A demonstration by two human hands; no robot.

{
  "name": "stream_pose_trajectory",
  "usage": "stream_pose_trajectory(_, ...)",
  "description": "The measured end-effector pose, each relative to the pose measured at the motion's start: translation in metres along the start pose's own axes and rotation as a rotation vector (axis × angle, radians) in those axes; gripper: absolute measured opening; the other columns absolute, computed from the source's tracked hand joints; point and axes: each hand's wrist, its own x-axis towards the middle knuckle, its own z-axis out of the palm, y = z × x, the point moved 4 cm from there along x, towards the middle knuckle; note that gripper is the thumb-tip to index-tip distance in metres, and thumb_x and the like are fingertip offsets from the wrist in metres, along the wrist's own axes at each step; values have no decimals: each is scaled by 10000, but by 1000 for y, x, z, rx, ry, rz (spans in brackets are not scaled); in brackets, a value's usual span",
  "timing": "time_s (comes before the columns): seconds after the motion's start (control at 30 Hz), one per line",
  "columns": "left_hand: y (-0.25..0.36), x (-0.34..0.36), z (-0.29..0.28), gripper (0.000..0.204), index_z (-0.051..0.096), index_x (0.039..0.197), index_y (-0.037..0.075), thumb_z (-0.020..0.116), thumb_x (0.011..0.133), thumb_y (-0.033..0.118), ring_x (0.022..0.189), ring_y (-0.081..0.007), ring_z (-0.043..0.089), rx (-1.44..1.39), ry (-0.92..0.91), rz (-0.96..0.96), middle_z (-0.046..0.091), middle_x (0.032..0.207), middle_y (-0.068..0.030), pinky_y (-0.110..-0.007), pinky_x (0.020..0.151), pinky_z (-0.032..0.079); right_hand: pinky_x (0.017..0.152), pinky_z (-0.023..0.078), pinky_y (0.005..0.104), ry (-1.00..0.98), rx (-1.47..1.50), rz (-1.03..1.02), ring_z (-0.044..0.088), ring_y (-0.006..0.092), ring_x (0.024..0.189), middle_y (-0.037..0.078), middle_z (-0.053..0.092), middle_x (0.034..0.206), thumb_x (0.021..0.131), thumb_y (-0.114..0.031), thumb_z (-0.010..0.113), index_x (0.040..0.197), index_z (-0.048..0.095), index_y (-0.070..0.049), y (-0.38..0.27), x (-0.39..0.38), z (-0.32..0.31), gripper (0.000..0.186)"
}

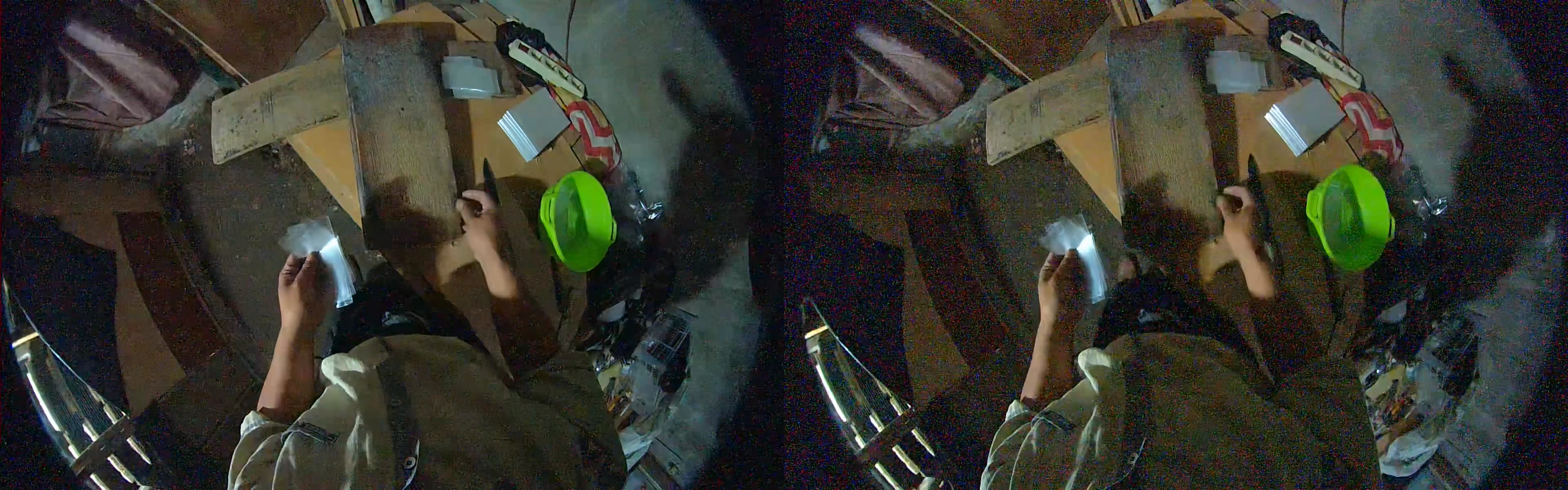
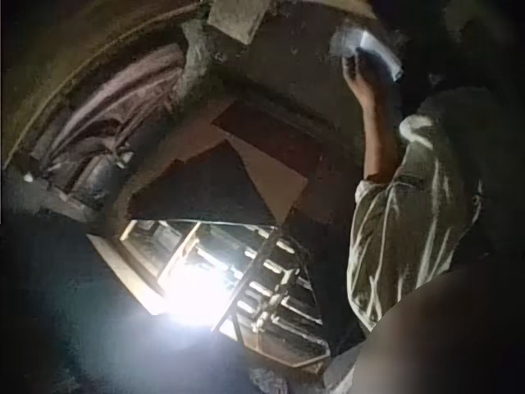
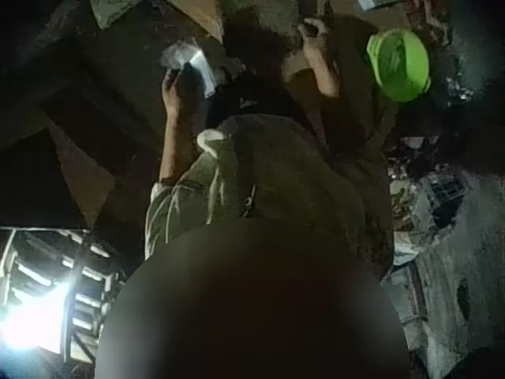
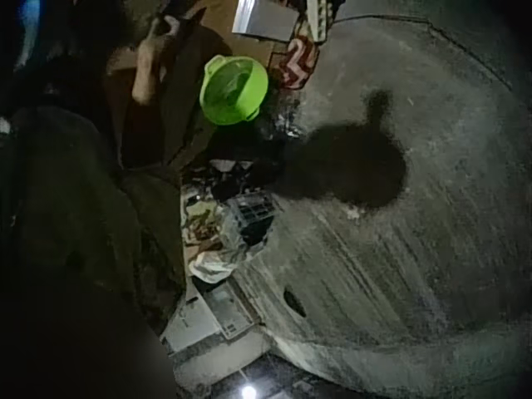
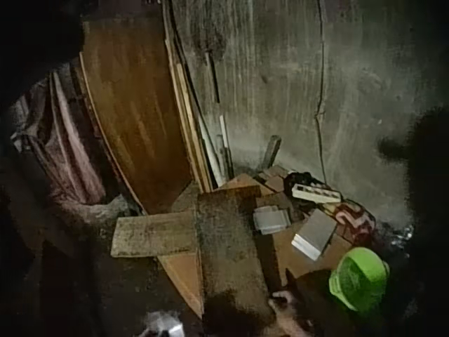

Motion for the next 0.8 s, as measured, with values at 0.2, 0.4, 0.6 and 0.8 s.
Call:
stream_pose_trajectory(0.2,8,5,-18,64,552,818,69,524,873,86,557,-77,498,55,13,59,552,680,4,-218,495,408,829,419,365,-10,-38,39,526,271,984,142,532,1113,837,-249,579,1112,507,-32,-7,-15,-7,357)
stream_pose_trajectory(0.4,15,3,-26,56,552,816,64,533,867,74,555,-58,500,62,127,72,557,685,13,-202,492,403,978,324,428,-69,-602,-401,383,353,1193,178,345,1340,798,-377,586,1180,458,42,-18,-58,-5,580)
stream_pose_trajectory(0.6,11,0,-12,59,550,828,45,519,870,72,611,-88,520,186,62,97,561,738,-17,-240,552,425,827,422,408,-165,-169,-87,544,332,911,190,524,1065,905,-328,463,1268,388,-37,-50,-69,-14,471)
stream_pose_trajectory(0.8,-4,-31,68,70,540,862,16,509,869,78,723,-83,496,415,-255,256,559,802,-3,-243,605,415,715,443,345,-517,203,-193,552,260,821,158,557,931,860,-283,540,1185,432,-1,-107,-91,33,443)
